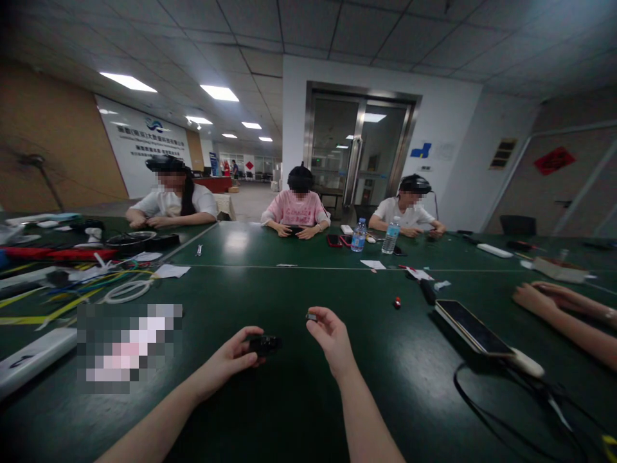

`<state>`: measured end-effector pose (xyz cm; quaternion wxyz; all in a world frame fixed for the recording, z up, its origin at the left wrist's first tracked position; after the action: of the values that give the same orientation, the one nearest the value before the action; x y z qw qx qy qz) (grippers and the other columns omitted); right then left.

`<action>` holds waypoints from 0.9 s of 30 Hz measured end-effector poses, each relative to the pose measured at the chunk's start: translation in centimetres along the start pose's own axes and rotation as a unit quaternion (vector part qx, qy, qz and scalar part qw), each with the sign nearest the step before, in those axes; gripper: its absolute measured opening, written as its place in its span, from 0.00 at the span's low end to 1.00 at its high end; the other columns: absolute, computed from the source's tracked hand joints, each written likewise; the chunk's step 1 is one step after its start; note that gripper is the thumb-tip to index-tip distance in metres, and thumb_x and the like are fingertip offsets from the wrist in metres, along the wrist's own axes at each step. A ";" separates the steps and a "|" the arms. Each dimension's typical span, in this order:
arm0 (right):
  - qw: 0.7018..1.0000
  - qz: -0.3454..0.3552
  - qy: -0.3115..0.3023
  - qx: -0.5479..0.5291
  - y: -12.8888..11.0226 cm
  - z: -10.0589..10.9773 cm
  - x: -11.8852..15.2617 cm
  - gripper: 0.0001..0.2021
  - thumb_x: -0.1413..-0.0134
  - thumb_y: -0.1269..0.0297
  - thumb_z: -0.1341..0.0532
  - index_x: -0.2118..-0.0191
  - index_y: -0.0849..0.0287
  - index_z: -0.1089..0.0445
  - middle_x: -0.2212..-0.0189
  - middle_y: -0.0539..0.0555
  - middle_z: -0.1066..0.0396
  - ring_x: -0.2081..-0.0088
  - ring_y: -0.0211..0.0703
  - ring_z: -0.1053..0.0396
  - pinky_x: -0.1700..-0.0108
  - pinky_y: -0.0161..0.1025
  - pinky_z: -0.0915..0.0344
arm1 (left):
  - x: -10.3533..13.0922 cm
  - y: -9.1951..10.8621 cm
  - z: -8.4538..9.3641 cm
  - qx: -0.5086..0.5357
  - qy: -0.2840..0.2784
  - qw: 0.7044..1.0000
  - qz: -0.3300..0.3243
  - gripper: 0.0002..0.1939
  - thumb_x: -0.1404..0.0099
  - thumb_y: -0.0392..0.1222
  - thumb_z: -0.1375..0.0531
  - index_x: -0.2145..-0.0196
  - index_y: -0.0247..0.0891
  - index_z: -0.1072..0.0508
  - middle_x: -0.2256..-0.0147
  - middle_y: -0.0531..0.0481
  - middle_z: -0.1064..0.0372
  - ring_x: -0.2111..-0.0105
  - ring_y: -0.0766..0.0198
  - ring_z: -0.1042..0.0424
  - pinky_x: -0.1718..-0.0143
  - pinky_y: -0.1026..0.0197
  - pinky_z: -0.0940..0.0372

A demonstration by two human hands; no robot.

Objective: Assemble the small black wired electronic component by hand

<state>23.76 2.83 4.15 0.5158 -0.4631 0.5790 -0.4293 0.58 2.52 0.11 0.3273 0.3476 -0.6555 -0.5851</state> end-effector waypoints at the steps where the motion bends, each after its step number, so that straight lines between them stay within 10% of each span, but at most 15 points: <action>1: 1.000 0.000 -0.007 0.001 0.1 -0.1 0.0 0.16 0.60 0.57 0.34 0.62 0.55 0.30 0.65 0.52 0.30 0.60 0.45 0.34 0.56 0.44 0.37 | 0.0 0.1 -0.1 -0.001 -0.002 1.000 0.001 0.23 0.41 0.42 0.39 0.50 0.44 0.43 0.58 0.47 0.31 0.58 0.58 0.32 0.57 0.55 0.41; 27: 0.975 -0.008 -0.154 0.160 0.8 -5.0 1.8 0.11 0.54 0.62 0.37 0.62 0.55 0.29 0.62 0.51 0.30 0.57 0.45 0.33 0.51 0.47 0.40 | -0.1 0.4 -0.7 0.013 -0.003 1.000 -0.006 0.24 0.44 0.43 0.37 0.52 0.42 0.42 0.61 0.49 0.31 0.60 0.59 0.31 0.59 0.57 0.41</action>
<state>18.69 1.36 3.52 0.6625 -0.4395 0.4127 -0.4445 1.17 2.28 0.61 0.3175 0.3542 -0.6616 -0.5797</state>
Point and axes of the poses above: each hand's wrist, its own x-axis away from the middle knuckle, its own z-axis out of the back of the hand, y = z × x, the point moved 3 cm from there along -x, towards the middle knuckle
